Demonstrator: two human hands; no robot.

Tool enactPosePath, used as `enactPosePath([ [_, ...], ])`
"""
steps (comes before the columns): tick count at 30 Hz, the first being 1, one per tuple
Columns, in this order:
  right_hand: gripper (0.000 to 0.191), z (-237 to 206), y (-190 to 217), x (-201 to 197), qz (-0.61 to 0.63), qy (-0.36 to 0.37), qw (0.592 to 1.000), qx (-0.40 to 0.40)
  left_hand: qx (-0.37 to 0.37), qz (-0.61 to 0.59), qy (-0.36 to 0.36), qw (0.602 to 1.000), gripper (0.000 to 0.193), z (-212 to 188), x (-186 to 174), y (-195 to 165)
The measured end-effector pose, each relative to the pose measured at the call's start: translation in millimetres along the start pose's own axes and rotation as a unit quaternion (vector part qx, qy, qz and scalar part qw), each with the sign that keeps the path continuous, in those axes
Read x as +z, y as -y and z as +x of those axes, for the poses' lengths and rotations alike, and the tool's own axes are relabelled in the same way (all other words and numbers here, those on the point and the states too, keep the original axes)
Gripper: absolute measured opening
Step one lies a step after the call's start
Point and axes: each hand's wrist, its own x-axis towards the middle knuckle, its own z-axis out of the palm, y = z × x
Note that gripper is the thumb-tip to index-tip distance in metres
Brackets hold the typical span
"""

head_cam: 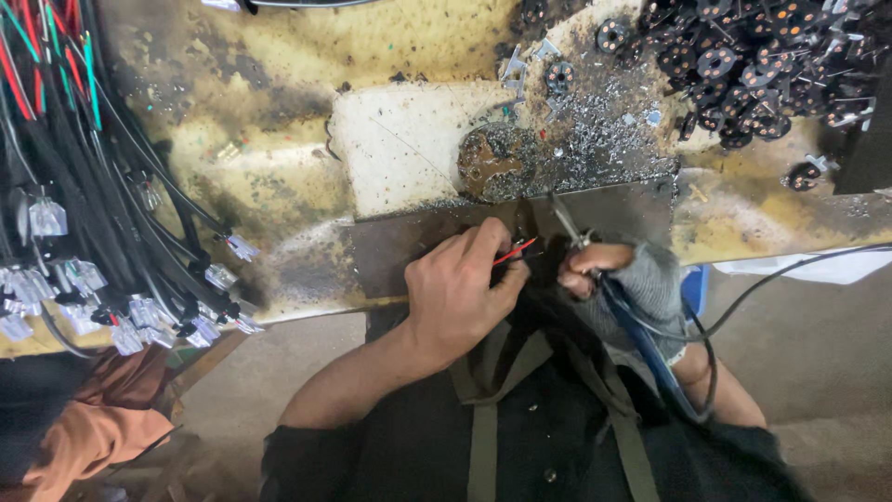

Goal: The person uses a soldering iron to join exposed wire ends to small black circular components on a cluttered workbench. They repeatedly pick up wire bundles, apply solder to the connections, and place the finished units on the table.

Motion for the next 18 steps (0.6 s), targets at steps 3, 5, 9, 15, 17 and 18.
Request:
enactPosePath([
  [3,0.039,-2,-19,0,-0.248,0.002,0.966,-0.077,-0.003,0.007,-0.017,1.0,0.025,1,-2,0],
  [5,0.04,-3,-30,-2,-0.268,0.018,0.963,-0.036,-0.007,-0.002,-0.03,1.0,0.022,1,-4,-1],
  [9,0.046,-9,-45,-5,-0.291,-0.016,0.956,-0.022,0.012,-0.1,-0.051,0.994,0.017,2,-7,0],
  [15,0.031,-18,-75,11,0.165,-0.065,0.983,0.046,0.078,-0.128,-0.101,0.984,0.012,1,-8,-3],
  [17,0.032,-21,-79,12,0.038,-0.073,0.996,0.028,0.099,-0.115,-0.119,0.981,0.011,0,-8,-4],
  [18,0.032,-22,-80,11,-0.026,-0.077,0.997,0.019,0.108,-0.105,-0.127,0.981,0.011,0,-9,-4],
])
